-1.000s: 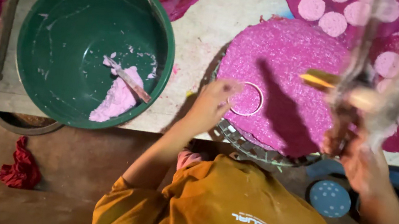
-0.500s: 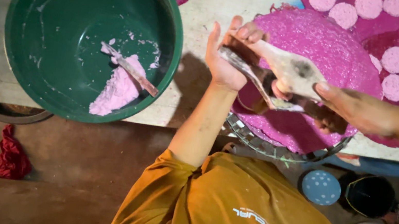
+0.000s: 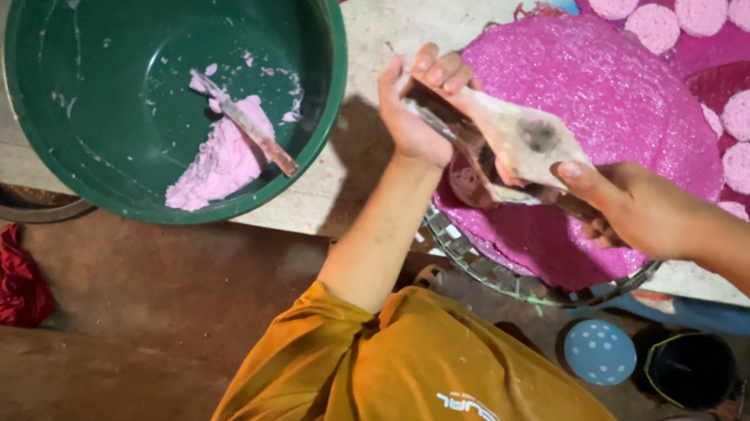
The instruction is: The person is using a metal molding tool and a wooden stick to form round discs from a pink paste onto a circular tray, while another person assists by scooping the paste into the tool.
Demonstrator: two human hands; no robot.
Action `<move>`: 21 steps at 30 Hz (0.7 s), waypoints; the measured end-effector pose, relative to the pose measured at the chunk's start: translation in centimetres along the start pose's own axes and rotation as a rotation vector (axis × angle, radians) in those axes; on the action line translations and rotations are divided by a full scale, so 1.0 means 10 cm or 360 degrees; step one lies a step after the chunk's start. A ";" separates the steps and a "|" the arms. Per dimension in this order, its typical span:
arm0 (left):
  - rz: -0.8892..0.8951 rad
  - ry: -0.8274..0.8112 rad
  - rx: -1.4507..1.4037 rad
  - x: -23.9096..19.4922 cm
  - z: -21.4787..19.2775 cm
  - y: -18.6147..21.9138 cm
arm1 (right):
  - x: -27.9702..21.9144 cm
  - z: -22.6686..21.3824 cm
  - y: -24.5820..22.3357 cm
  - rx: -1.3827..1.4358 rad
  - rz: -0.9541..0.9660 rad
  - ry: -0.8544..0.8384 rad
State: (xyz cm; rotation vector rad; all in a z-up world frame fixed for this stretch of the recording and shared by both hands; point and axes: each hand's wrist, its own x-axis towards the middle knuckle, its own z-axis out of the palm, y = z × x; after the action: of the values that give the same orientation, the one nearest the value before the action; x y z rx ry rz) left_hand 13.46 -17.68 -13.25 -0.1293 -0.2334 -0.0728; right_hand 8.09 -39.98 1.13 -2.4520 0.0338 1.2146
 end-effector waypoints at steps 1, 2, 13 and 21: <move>0.0010 0.0003 0.0003 0.03 -0.04 -0.06 | -0.02 -0.01 0.02 -0.0087 0.0043 0.0038; 0.0020 0.0005 0.0006 0.06 -0.08 -0.10 | -0.04 -0.02 0.04 -0.0090 0.0033 0.0099; -0.0018 -0.0133 0.0293 0.40 0.05 0.13 | 0.16 0.11 0.02 0.0018 -0.0172 0.0386; 0.0008 0.0208 0.0290 0.23 0.10 0.01 | 0.12 0.12 0.11 0.0180 -0.0168 0.0212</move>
State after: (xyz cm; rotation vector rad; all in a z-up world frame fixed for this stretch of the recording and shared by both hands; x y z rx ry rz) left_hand 15.46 -17.55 -11.73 0.0563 -0.1082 -0.0546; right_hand 7.70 -40.35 -0.77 -2.4001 0.0104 0.9768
